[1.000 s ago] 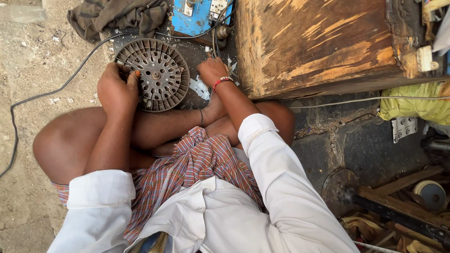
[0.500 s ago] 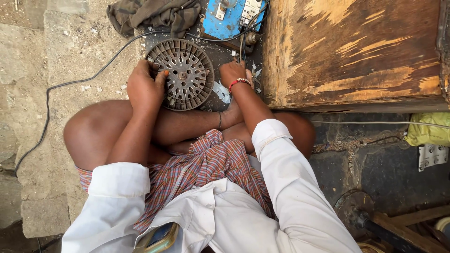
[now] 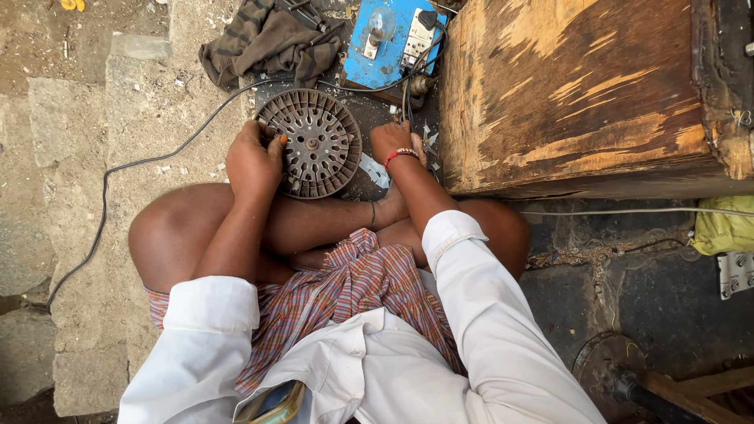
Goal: The person sits on the ground and fits small white wedge pieces one at a time into the slots of a slotted metal rotor disc, then presses the disc onto a motor shaft and works it into place by hand.
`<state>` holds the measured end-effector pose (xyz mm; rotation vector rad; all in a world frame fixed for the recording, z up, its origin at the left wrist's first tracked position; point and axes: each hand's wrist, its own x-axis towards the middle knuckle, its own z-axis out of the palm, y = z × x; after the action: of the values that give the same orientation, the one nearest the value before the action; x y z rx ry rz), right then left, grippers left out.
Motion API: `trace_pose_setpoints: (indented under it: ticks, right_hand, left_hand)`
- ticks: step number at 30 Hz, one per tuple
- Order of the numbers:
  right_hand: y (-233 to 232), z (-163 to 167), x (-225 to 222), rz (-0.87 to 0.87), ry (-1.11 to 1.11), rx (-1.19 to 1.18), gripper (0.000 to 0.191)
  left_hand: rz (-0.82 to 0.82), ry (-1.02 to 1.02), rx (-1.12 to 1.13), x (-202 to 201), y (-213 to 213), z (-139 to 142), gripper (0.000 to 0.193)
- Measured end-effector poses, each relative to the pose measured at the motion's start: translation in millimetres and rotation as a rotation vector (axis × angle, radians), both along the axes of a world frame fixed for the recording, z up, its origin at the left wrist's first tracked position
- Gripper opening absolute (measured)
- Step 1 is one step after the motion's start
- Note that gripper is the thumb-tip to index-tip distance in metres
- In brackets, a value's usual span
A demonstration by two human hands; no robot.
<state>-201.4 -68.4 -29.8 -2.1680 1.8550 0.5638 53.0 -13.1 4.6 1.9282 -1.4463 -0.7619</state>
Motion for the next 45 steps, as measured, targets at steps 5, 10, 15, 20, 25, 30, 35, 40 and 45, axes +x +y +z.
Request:
trace_pose_setpoints:
  ticks: [5,10,15,20,25,30,35,40,45]
  right_hand:
    - [2.2,0.0,-0.7,0.023,-0.017,-0.045,0.017]
    - [1.8,1.8,-0.4,-0.002,-0.037,-0.026,0.018]
    - [2.7,1.7,-6.1,-0.031,-0.066,0.002,0.013]
    - [-0.6,-0.6,-3.9,-0.058,-0.044,0.006,0.012]
    - [-1.8,-0.9,-4.1,-0.095,-0.050,0.045,0.013]
    - [1.9,-0.9,-4.6,-0.087,-0.086,0.022,0.019]
    - [2.2,14.9,-17.4,-0.111,-0.296,-0.082,0.016]
    - [19.4,39.1,-38.8,-0.503,-1.240,0.043,0.011]
    - [78.1,46.0,-32.8,-0.457,-1.549,0.218,0.010]
  left_hand:
    - [0.044,0.047,0.063,1.0,-0.5,1.8,0.028]
    - [0.049,0.081,0.044,2.4,2.0,6.1,0.027]
    - [0.047,0.110,0.035,3.5,4.4,2.8,0.026]
    - [0.030,0.104,-0.002,6.0,3.5,-3.5,0.027]
    - [0.052,0.095,0.027,5.3,3.7,-4.9,0.026]
    - [0.063,0.107,0.007,4.0,4.2,0.8,0.022]
    - [0.072,0.044,-0.228,-2.3,16.0,6.7,0.016]
    - [-0.154,0.449,-0.130,-31.5,37.1,6.6,0.017]
    - [-0.251,0.915,0.211,-60.8,45.7,3.7,0.021]
